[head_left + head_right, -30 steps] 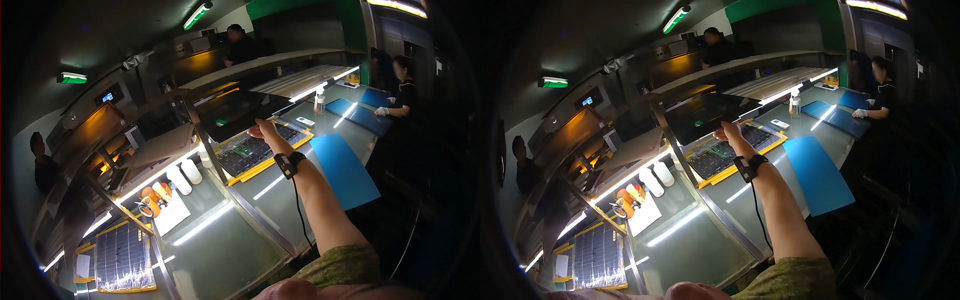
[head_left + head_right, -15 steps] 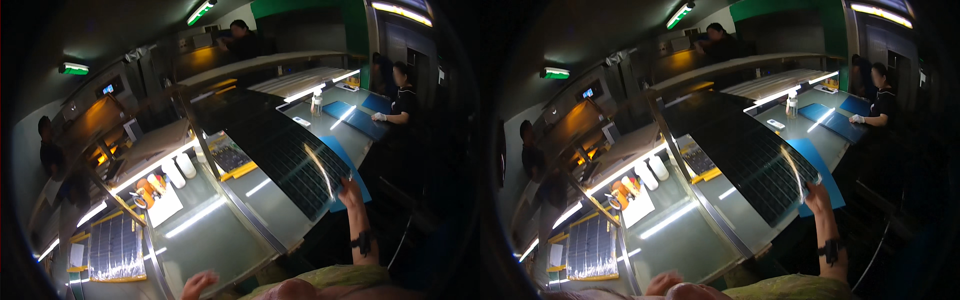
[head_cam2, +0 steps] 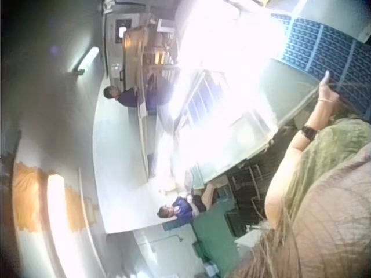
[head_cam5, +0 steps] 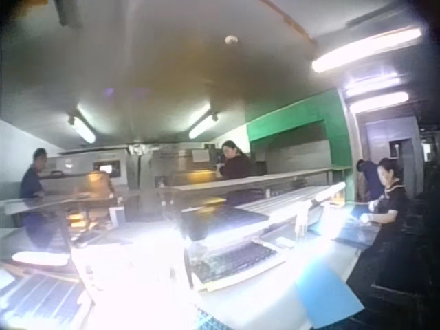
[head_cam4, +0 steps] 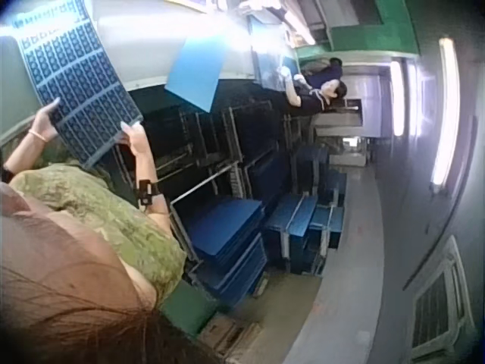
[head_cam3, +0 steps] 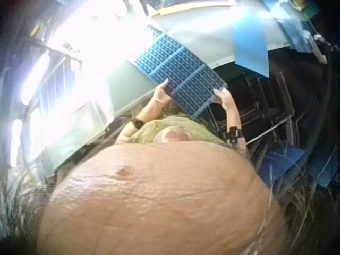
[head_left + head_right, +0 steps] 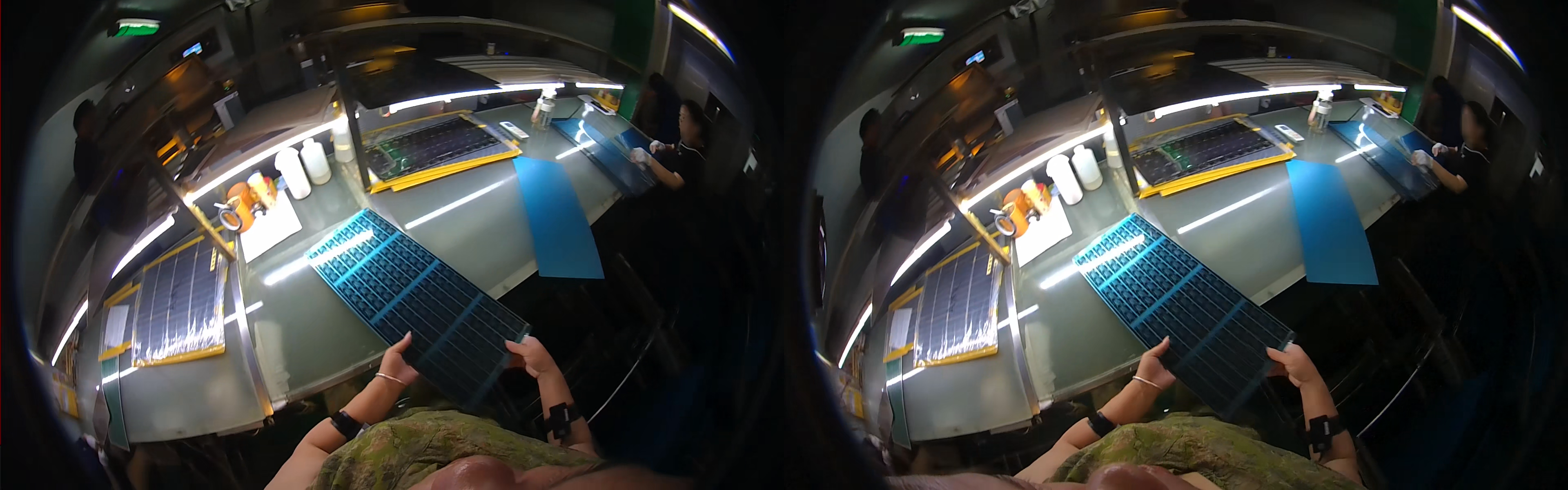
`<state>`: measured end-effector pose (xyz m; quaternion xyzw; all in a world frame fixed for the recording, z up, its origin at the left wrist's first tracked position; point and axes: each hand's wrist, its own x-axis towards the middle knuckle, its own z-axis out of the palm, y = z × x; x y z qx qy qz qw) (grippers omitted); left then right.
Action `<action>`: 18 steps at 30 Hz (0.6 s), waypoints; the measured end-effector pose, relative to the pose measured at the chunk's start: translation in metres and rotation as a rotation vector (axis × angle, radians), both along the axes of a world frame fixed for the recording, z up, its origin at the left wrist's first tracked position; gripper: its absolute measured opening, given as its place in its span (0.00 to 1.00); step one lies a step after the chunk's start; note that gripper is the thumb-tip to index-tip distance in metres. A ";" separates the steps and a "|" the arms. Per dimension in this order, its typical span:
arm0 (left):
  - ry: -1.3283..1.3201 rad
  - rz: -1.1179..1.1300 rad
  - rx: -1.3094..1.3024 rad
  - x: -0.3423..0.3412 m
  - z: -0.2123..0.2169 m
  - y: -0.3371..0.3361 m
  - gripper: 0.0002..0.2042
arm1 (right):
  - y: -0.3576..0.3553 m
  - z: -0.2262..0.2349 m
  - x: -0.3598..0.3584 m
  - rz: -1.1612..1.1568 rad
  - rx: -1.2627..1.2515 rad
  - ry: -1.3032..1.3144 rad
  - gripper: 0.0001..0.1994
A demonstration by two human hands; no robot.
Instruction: Inspecting and organizing industrial panels on a light table and moving them to a storage rack.
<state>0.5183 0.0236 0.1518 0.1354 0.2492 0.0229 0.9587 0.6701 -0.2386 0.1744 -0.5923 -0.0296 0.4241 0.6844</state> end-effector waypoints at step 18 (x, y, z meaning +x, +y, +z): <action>-0.076 0.224 -0.094 -0.001 -0.004 0.034 0.24 | 0.078 0.064 -0.072 0.976 -0.191 -1.817 0.25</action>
